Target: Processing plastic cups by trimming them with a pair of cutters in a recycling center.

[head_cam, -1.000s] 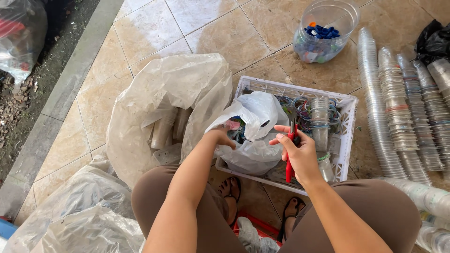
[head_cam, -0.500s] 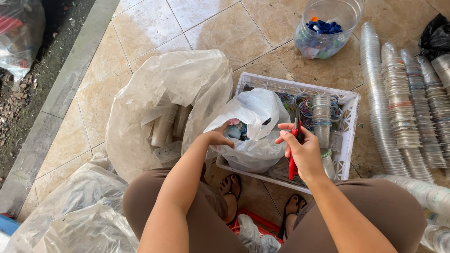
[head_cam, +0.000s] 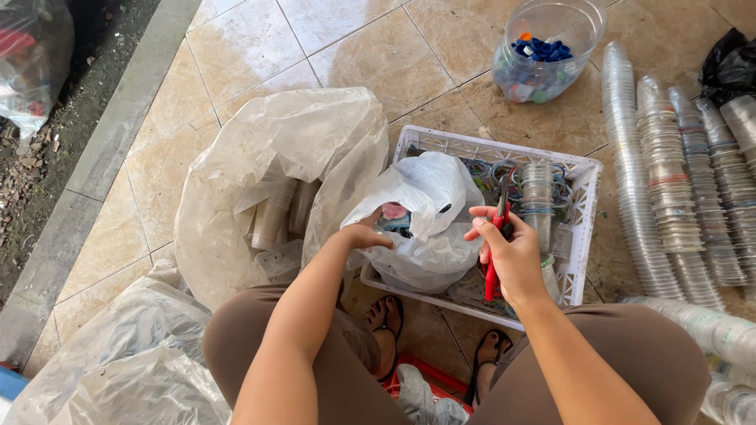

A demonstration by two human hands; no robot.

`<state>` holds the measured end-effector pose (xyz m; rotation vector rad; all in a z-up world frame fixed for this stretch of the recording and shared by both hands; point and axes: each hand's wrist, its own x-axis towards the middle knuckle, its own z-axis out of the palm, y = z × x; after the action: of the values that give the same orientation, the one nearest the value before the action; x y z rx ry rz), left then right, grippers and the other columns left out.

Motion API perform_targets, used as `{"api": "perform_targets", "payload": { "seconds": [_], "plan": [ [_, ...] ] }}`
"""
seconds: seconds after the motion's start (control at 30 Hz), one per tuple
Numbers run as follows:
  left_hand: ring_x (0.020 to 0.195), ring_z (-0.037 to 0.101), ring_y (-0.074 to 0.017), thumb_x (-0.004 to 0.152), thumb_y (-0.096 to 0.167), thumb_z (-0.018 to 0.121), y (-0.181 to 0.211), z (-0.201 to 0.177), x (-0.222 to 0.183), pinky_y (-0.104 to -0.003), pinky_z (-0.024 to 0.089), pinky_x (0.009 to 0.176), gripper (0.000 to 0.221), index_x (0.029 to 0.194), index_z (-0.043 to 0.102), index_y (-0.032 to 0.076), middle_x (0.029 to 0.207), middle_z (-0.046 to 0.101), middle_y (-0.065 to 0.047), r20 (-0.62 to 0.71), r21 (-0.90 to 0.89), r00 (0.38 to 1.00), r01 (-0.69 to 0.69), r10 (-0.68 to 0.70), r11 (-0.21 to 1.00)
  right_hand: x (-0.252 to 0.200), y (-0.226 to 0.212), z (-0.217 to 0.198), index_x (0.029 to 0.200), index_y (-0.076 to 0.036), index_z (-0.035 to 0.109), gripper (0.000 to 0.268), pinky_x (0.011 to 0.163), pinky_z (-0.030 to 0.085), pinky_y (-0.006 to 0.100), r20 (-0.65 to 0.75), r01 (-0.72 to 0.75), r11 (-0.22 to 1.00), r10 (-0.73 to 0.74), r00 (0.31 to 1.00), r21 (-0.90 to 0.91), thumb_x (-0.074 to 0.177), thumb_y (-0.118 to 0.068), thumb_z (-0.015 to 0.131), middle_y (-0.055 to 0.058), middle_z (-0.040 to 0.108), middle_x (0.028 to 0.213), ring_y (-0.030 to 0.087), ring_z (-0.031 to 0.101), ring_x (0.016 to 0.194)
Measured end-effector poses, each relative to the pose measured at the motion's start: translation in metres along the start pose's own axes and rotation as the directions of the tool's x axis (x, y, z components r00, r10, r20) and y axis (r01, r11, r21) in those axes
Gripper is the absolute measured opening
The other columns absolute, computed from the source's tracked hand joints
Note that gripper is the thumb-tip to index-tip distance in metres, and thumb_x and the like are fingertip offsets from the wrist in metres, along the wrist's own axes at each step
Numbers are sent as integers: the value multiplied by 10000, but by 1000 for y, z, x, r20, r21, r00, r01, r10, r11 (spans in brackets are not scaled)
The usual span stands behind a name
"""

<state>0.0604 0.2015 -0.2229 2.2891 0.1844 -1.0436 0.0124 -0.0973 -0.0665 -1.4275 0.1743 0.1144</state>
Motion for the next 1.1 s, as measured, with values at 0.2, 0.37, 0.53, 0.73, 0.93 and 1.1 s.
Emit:
{"api": "perform_targets", "payload": {
  "seconds": [0.2, 0.37, 0.53, 0.73, 0.93, 1.1],
  "plan": [
    [1442, 406, -394, 624, 554, 895, 25, 9, -23, -462, 377, 1192, 1133, 1580, 358, 270, 1556, 453, -211, -153, -143, 940, -325, 304, 935, -2, -9, -3, 1108, -2, 735, 224, 499, 436, 240, 8, 7, 1000, -7, 1000, 21, 911, -105, 701, 210, 708, 714, 108, 488, 396],
    [1375, 474, -372, 640, 396, 935, 68, 11, -84, -421, 437, 1078, 1099, 1576, 363, 332, 1537, 466, -239, -151, -333, 893, -450, 424, 828, 1, -12, -6, 1110, 4, 729, 225, 494, 428, 236, 2, 28, 999, -28, 1000, 37, 916, -104, 690, 205, 703, 707, 100, 483, 395],
    [863, 704, -107, 668, 232, 957, 79, 26, -105, -249, 561, 781, 1111, 1603, 357, 246, 1588, 440, -131, -216, -602, 772, -587, 597, 541, 2, -10, -8, 1105, 9, 727, 223, 497, 444, 233, -3, 33, 999, -33, 999, 42, 912, -98, 694, 204, 707, 712, 99, 492, 395],
    [1395, 446, -461, 598, 490, 941, 64, 26, -88, -445, 490, 1090, 1299, 1628, 213, 182, 1561, 315, -368, -11, -316, 991, -130, 133, 940, -1, -9, -9, 1101, 10, 728, 209, 510, 438, 228, -6, 56, 998, -56, 998, 19, 927, -104, 703, 191, 692, 685, 88, 490, 402],
    [1419, 327, -552, 681, 343, 982, 46, 18, -67, -537, 568, 907, 1472, 1627, -121, 111, 1600, 114, -400, -40, -533, 999, -46, 29, 845, 2, -11, -8, 1085, 13, 735, 209, 477, 403, 212, -44, 56, 998, -55, 998, 32, 908, -89, 691, 194, 700, 675, 90, 488, 389],
    [1165, 668, -351, 669, 528, 904, 105, 3, -126, -448, 540, 950, 1150, 1565, 301, 132, 1281, 696, -130, -74, -255, 968, -252, 241, 934, -1, -10, -10, 1086, -15, 755, 246, 465, 436, 202, -37, 30, 999, -31, 999, -10, 842, -45, 752, 166, 719, 683, 91, 522, 386]
  ]
}}
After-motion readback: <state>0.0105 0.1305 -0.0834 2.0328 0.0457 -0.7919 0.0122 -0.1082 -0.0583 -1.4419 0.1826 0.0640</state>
